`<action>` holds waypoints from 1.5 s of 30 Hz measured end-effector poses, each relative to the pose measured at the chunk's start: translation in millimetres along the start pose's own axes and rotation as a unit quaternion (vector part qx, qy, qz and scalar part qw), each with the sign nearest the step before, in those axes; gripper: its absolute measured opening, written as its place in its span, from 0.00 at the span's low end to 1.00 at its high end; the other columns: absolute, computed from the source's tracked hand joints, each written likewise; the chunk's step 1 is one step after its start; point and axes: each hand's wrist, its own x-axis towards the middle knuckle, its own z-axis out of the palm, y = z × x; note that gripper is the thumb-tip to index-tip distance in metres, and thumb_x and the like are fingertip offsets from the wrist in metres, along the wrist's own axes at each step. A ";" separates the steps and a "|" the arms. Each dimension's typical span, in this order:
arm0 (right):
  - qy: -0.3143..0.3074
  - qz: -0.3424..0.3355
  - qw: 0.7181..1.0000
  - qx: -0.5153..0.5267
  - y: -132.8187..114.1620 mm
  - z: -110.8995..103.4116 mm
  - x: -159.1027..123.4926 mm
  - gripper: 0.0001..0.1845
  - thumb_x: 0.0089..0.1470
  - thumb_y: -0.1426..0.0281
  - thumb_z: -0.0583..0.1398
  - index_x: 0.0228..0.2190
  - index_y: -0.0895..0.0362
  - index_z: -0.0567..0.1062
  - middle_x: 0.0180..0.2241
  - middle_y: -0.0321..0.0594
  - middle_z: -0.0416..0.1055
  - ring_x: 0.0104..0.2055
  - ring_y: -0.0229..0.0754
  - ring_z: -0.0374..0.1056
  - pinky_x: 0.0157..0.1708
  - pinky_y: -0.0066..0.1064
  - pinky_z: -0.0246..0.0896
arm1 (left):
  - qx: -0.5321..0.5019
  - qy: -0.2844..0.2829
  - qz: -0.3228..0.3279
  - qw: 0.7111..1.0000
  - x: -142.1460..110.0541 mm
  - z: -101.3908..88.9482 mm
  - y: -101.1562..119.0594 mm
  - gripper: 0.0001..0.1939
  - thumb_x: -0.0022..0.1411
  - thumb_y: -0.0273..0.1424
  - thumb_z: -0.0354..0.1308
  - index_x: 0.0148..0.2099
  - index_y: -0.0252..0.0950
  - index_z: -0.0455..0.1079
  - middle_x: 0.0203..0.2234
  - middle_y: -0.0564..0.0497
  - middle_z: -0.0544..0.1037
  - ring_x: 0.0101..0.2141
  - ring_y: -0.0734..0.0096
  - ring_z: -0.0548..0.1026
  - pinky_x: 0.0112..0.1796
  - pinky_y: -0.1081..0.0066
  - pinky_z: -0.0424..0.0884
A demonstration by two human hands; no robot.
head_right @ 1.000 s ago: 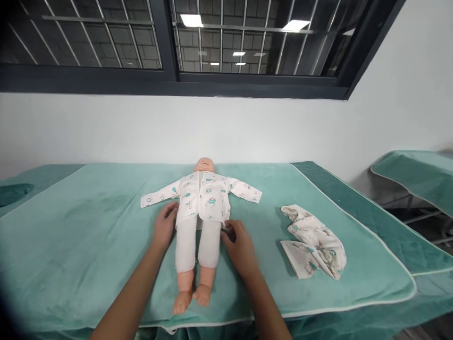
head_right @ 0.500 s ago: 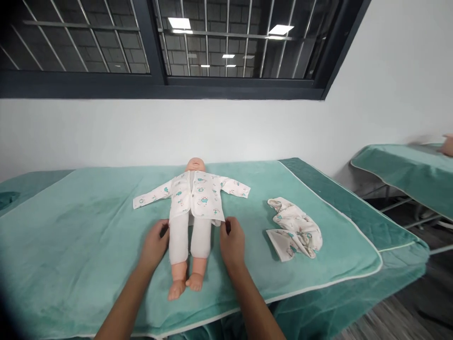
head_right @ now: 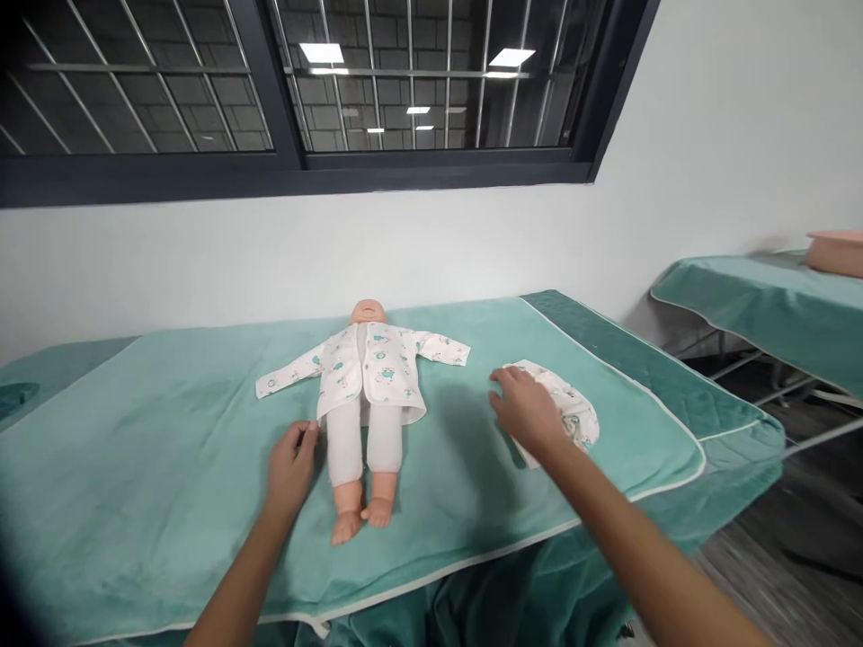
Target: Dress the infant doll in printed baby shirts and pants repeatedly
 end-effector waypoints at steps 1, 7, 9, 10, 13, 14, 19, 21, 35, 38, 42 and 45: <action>-0.048 0.001 0.996 -0.074 15.2 -10.3 10.3 0.13 0.54 0.67 0.57 0.42 0.55 0.72 0.46 0.49 0.71 0.50 0.53 0.65 0.47 0.43 0.56 | -0.002 -0.003 0.001 1.000 -0.3 -0.4 0.7 0.15 0.66 0.42 0.47 0.34 0.39 0.67 0.27 0.53 0.75 0.31 0.66 0.71 0.34 0.70 0.64; -0.231 0.000 0.956 -0.178 63.2 -44.8 35.0 0.03 0.44 0.73 0.63 0.27 0.56 0.76 0.36 0.48 0.75 0.44 0.54 0.68 0.45 0.42 0.52 | -0.021 -0.011 -0.007 1.000 0.9 -1.8 3.9 0.16 0.66 0.42 0.48 0.31 0.38 0.67 0.25 0.53 0.73 0.29 0.67 0.69 0.32 0.70 0.62; -0.274 -0.018 0.950 -0.147 55.6 -48.7 37.1 0.04 0.40 0.75 0.64 0.20 0.56 0.73 0.30 0.44 0.75 0.38 0.50 0.68 0.42 0.39 0.54 | -0.045 -0.027 -0.013 0.999 3.7 -2.3 6.7 0.16 0.65 0.42 0.48 0.31 0.38 0.67 0.25 0.52 0.74 0.30 0.66 0.69 0.32 0.69 0.62; -0.296 -0.029 0.947 -0.124 46.9 -50.5 38.6 0.05 0.40 0.75 0.64 0.19 0.56 0.73 0.27 0.42 0.74 0.35 0.48 0.68 0.40 0.37 0.55 | -0.055 -0.033 -0.014 0.998 5.6 -2.9 10.1 0.15 0.64 0.42 0.49 0.32 0.38 0.68 0.27 0.52 0.74 0.31 0.65 0.70 0.33 0.68 0.63; -0.349 -0.065 0.934 -0.040 0.4 -58.9 46.0 0.06 0.47 0.67 0.62 0.22 0.55 0.73 0.26 0.37 0.73 0.30 0.42 0.66 0.33 0.30 0.56 | -0.071 -0.035 -0.001 0.997 11.7 -7.5 35.0 0.11 0.62 0.39 0.52 0.39 0.38 0.69 0.36 0.49 0.76 0.39 0.64 0.72 0.39 0.67 0.66; -0.358 -0.077 0.931 -0.007 -21.1 -63.4 48.9 0.09 0.51 0.63 0.60 0.24 0.54 0.74 0.27 0.36 0.73 0.30 0.40 0.65 0.32 0.29 0.56 | -0.086 -0.044 0.008 0.995 13.3 -10.5 49.5 0.11 0.61 0.38 0.54 0.43 0.38 0.69 0.40 0.48 0.76 0.43 0.63 0.72 0.42 0.67 0.66; -0.327 -0.165 0.879 0.305 -141.0 -94.6 65.4 0.13 0.52 0.59 0.60 0.27 0.58 0.72 0.26 0.32 0.67 0.30 0.37 0.62 0.30 0.26 0.55 | -0.249 -0.246 0.083 0.933 12.5 -38.5 147.5 0.23 0.57 0.37 0.61 0.55 0.42 0.67 0.52 0.47 0.72 0.53 0.60 0.68 0.49 0.65 0.66; -0.338 -0.175 0.848 0.368 -178.0 -107.4 73.0 0.13 0.51 0.60 0.61 0.29 0.58 0.71 0.24 0.30 0.64 0.26 0.34 0.60 0.26 0.25 0.54 | -0.259 -0.277 0.087 0.921 10.1 -55.4 181.0 0.17 0.58 0.39 0.61 0.47 0.38 0.71 0.43 0.47 0.76 0.46 0.62 0.72 0.45 0.66 0.68; -0.445 -0.250 0.663 0.548 -258.9 -205.9 54.9 0.14 0.54 0.62 0.63 0.33 0.62 0.75 0.30 0.39 0.74 0.32 0.37 0.69 0.32 0.27 0.65 | -0.334 -0.283 0.070 0.896 -3.6 -210.5 258.1 0.16 0.51 0.42 0.67 0.31 0.34 0.70 0.21 0.53 0.72 0.21 0.73 0.70 0.21 0.76 0.65; -0.385 -0.270 0.690 0.551 -279.4 -206.5 48.2 0.12 0.57 0.63 0.61 0.32 0.61 0.75 0.29 0.36 0.73 0.29 0.33 0.67 0.29 0.24 0.64 | -0.256 -0.364 0.048 0.894 -11.2 -217.4 262.8 0.19 0.50 0.42 0.68 0.37 0.32 0.74 0.28 0.46 0.78 0.29 0.61 0.77 0.28 0.68 0.73; -0.407 -0.247 0.699 0.533 -284.8 -204.6 48.2 0.17 0.55 0.58 0.63 0.35 0.60 0.76 0.27 0.36 0.74 0.26 0.32 0.67 0.25 0.22 0.63 | -0.316 -0.262 0.072 0.909 -16.4 -216.1 269.3 0.18 0.55 0.41 0.64 0.42 0.33 0.74 0.30 0.45 0.79 0.32 0.59 0.78 0.31 0.67 0.74; -0.535 -0.203 0.704 0.422 -276.1 -202.1 50.4 0.20 0.50 0.58 0.67 0.38 0.62 0.77 0.28 0.39 0.76 0.27 0.34 0.69 0.28 0.24 0.66 | -0.381 -0.193 0.080 0.900 -18.1 -207.8 271.5 0.18 0.58 0.43 0.61 0.44 0.34 0.73 0.30 0.47 0.79 0.33 0.60 0.78 0.33 0.67 0.75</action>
